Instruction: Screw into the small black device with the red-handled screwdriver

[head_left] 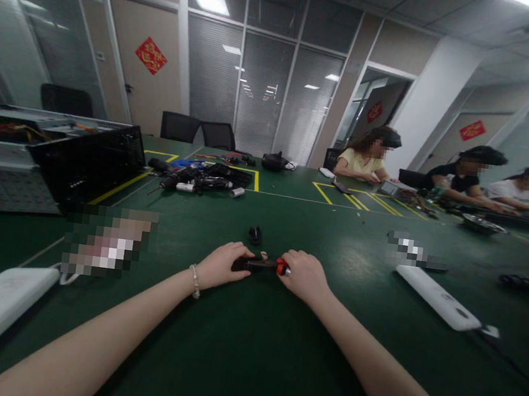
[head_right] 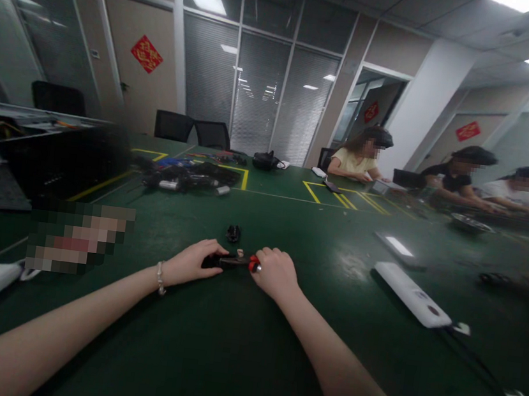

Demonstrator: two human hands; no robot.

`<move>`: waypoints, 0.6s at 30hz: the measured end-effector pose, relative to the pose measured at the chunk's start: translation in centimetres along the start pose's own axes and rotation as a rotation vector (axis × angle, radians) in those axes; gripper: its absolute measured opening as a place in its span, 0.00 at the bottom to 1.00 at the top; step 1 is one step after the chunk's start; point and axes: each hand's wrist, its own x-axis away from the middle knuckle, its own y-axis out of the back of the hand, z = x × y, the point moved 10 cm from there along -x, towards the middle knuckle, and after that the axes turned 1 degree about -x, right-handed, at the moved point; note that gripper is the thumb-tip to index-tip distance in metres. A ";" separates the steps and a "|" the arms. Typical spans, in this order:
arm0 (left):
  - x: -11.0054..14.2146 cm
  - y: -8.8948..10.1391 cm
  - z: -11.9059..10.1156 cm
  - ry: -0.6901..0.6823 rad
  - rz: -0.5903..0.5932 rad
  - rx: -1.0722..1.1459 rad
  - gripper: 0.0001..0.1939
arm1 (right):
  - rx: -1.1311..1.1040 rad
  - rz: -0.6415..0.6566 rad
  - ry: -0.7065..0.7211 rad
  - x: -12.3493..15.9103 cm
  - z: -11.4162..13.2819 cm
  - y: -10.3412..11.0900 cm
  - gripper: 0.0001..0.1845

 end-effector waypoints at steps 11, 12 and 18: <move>0.0 0.0 0.0 -0.005 0.004 -0.001 0.16 | -0.015 -0.003 -0.008 0.1 -0.2 0.1 0.10; 0.0 0.0 0.0 -0.003 0.007 0.002 0.16 | -0.015 0.001 -0.011 0.1 -0.2 0.1 0.11; 0.0 0.0 0.1 0.001 0.010 0.003 0.16 | -0.017 0.005 -0.025 0.1 -0.2 0.0 0.11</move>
